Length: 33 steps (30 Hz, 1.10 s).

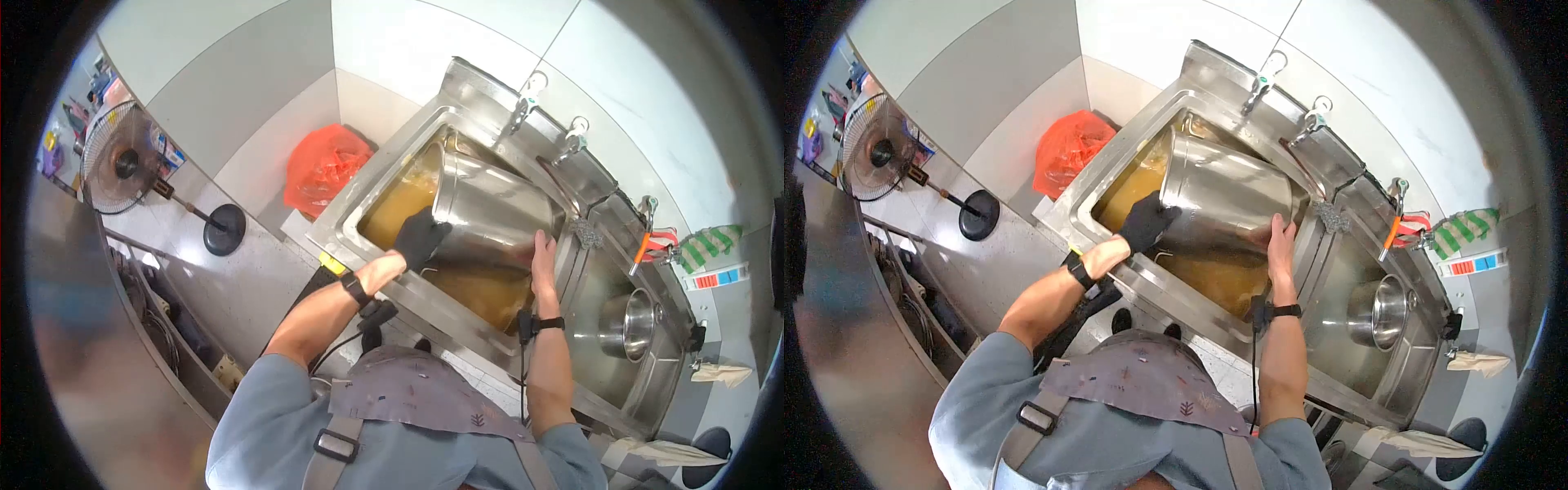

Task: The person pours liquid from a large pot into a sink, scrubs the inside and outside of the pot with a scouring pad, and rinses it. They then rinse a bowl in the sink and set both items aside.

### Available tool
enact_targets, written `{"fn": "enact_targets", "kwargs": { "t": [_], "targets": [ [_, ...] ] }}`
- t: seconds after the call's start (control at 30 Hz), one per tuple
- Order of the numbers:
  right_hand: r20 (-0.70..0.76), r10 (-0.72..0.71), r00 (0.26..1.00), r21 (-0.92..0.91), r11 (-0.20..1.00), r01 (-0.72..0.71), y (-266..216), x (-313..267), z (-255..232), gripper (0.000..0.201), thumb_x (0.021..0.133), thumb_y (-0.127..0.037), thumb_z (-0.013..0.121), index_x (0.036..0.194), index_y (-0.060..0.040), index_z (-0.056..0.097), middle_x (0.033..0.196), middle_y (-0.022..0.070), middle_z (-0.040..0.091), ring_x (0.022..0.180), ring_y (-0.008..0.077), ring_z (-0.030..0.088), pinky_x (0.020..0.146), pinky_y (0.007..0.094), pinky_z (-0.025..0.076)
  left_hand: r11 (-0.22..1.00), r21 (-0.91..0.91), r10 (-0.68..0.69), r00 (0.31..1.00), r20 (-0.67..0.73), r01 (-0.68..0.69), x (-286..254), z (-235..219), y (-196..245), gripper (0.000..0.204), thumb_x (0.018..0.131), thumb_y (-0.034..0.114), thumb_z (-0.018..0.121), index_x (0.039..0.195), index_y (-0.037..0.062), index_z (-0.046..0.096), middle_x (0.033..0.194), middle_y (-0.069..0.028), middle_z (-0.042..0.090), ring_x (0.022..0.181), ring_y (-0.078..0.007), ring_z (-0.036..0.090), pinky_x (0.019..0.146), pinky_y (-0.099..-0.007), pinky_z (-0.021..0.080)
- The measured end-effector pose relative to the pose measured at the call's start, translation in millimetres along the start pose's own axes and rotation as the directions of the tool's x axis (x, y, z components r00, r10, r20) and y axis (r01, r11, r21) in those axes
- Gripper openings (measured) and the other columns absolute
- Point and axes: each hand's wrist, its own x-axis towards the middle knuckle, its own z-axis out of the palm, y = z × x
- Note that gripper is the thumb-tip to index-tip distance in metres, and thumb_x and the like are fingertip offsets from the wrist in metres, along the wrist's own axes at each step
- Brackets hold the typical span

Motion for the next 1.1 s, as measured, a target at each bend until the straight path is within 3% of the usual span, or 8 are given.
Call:
{"fn": "enact_targets", "kwargs": {
  "t": [0.27,0.33,0.5,0.6,0.77,0.9,1.0,1.1],
  "targets": [
    [0.13,0.162,0.978,0.29,0.937,-0.194,-16.1,12.2,-16.7,0.06,0.108,-0.047,0.049,0.145,0.0,0.051,0.14,0.0109,0.057,0.127,0.0233,0.052,0.1,0.0366,0.043,0.965,-0.129,0.157,0.893,-0.421,-0.23,115.2,-46.3,11.8,0.051,0.095,0.044,0.07,0.114,-0.0034,0.069,0.081,-0.0164,0.069,0.071,-0.0231,0.063,0.068,-0.0398,0.052],
    [0.108,0.176,0.978,0.211,0.958,-0.196,-1.1,14.3,-16.0,0.059,0.108,-0.05,0.048,0.144,-0.0037,0.054,0.14,0.008,0.058,0.12,0.0204,0.054,0.092,0.0357,0.045,0.964,-0.264,-0.055,0.979,-0.194,0.002,52.5,-70.6,44.4,0.071,0.098,0.054,0.061,0.142,-0.0008,0.051,0.115,-0.0279,0.07,0.098,-0.0484,0.069,0.084,-0.0505,0.054],
    [0.236,0.235,0.943,0.391,0.866,-0.313,5.9,-5.3,9.5,0.066,0.106,-0.059,0.047,0.144,-0.005,0.055,0.138,0.0058,0.06,0.111,0.0178,0.056,0.085,0.0314,0.043,0.991,0.119,0.074,0.995,-0.061,-0.066,38.0,-60.0,-29.2,0.06,0.1,0.046,0.058,0.141,0.0023,0.053,0.115,-0.0297,0.068,0.096,-0.048,0.066,0.088,-0.0536,0.05],
    [0.332,0.287,0.899,0.207,0.907,-0.366,3.2,4.2,4.9,0.067,0.106,-0.061,0.046,0.141,-0.0054,0.057,0.127,0.0051,0.066,0.104,0.0163,0.06,0.084,0.0285,0.046,0.994,-0.103,0.012,0.98,-0.201,-0.034,62.1,-53.0,-19.2,0.054,0.099,0.049,0.064,0.089,-0.0031,0.072,0.066,-0.0107,0.061,0.064,-0.0235,0.054,0.067,-0.0426,0.046],
    [0.292,0.271,0.917,0.428,0.821,-0.378,-9.6,19.2,-2.6,0.063,0.103,-0.063,0.05,0.132,-0.0079,0.061,0.107,0.0045,0.067,0.087,0.019,0.064,0.078,0.0394,0.054,0.827,0.369,0.519,0.828,-0.213,-0.423,101.9,-52.1,-50.0,0.065,0.094,0.041,0.074,0.139,-0.0025,0.054,0.122,-0.027,0.061,0.11,-0.0305,0.065,0.09,-0.0448,0.054],
    [0.29,0.369,0.883,0.429,0.775,-0.464,6.5,27.8,-6.4,0.063,0.102,-0.063,0.052,0.132,-0.0076,0.061,0.112,0.006,0.068,0.093,0.0219,0.066,0.08,0.045,0.055,0.853,0.431,0.441,0.848,-0.294,-0.294,41.0,-26.5,-32.2,0.1,0.083,0.034,0.086,0.156,-0.0019,0.028,0.141,-0.0257,0.057,0.119,-0.0338,0.065,0.098,-0.0424,0.053],
    [0.272,0.352,0.896,0.385,0.813,-0.437,-3.0,23.7,-4.1,0.064,0.103,-0.061,0.051,0.133,-0.0061,0.06,0.117,0.008,0.068,0.097,0.0244,0.066,0.083,0.0488,0.055,0.983,0.175,-0.022,0.976,-0.215,0.06,37.0,-37.7,-13.7,0.056,0.087,0.044,0.077,0.114,-0.0022,0.06,0.113,-0.0247,0.069,0.104,-0.0422,0.067,0.089,-0.0498,0.052],
    [0.249,0.317,0.915,0.447,0.8,-0.399,-4.0,21.6,1.1,0.06,0.106,-0.057,0.049,0.133,-0.0039,0.06,0.121,0.0091,0.067,0.097,0.0249,0.065,0.083,0.0506,0.054,0.971,0.19,0.202,0.93,-0.308,-0.148,62.4,-26.5,-30.0,0.041,0.084,0.029,0.083,0.096,-0.0039,0.063,0.081,-0.0156,0.072,0.077,-0.0267,0.072,0.069,-0.0405,0.054]
  ]
}}
